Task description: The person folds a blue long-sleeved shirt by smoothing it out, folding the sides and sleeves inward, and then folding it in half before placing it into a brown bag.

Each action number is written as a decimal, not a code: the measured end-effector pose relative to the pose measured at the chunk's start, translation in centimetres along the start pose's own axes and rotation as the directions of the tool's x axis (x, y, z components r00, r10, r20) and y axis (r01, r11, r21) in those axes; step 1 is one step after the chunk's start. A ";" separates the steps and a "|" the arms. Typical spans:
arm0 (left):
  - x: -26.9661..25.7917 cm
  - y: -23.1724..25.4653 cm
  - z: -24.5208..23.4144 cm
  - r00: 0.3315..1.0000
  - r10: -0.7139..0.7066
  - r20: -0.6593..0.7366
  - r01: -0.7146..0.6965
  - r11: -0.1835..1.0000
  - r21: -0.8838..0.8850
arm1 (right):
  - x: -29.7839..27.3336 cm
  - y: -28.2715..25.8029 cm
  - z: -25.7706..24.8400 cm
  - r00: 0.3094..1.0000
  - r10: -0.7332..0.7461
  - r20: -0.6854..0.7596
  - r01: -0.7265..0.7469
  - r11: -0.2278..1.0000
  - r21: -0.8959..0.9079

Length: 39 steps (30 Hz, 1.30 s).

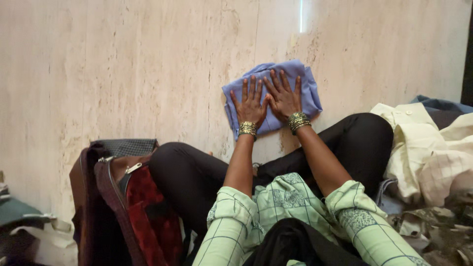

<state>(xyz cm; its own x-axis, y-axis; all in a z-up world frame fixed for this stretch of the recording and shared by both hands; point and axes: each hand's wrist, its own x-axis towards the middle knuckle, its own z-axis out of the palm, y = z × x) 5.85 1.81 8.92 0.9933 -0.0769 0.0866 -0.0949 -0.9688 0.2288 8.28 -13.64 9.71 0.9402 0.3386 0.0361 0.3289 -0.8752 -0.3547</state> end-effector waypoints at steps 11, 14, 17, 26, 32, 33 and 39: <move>1.9 -0.8 0.9 0.999 0.042 0.008 -0.042 0.999 0.011 | 1.3 -0.4 0.5 0.993 0.100 -0.058 -0.104 0.993 -0.064; 2.1 -1.0 0.8 0.998 0.059 0.006 -0.059 0.998 -0.008 | 1.3 -0.5 0.6 0.992 0.103 -0.074 -0.107 0.993 -0.057; 2.2 -1.0 1.1 0.996 0.044 0.072 -0.045 0.999 0.013 | 1.1 -0.5 0.9 0.989 0.120 -0.082 -0.123 0.992 -0.039; -0.1 -1.2 0.8 0.993 0.114 -0.014 -0.113 0.992 0.059 | -1.0 -1.4 1.5 0.981 0.147 -0.126 -0.154 0.987 -0.046; -1.9 -0.8 -1.3 0.993 0.109 -0.050 -0.113 0.987 -0.111 | -1.5 -0.6 1.4 0.966 0.095 -0.240 -0.105 0.994 -0.029; -1.9 -0.6 -1.5 0.988 0.104 -0.119 -0.120 0.984 -0.134 | -1.5 -0.5 1.3 0.937 0.078 -0.340 -0.080 0.997 0.009; -1.4 0.3 -0.4 0.959 0.098 -0.266 -0.088 0.995 0.050 | -2.2 -1.2 0.2 0.897 0.065 -0.438 -0.053 0.998 0.041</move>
<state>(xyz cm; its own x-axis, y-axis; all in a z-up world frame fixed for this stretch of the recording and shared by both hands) 4.39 1.74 9.30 0.9256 -0.1059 0.3635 -0.1782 -0.9689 0.1716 5.80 -13.31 9.86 0.9033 0.0952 0.4182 0.2750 -0.8768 -0.3945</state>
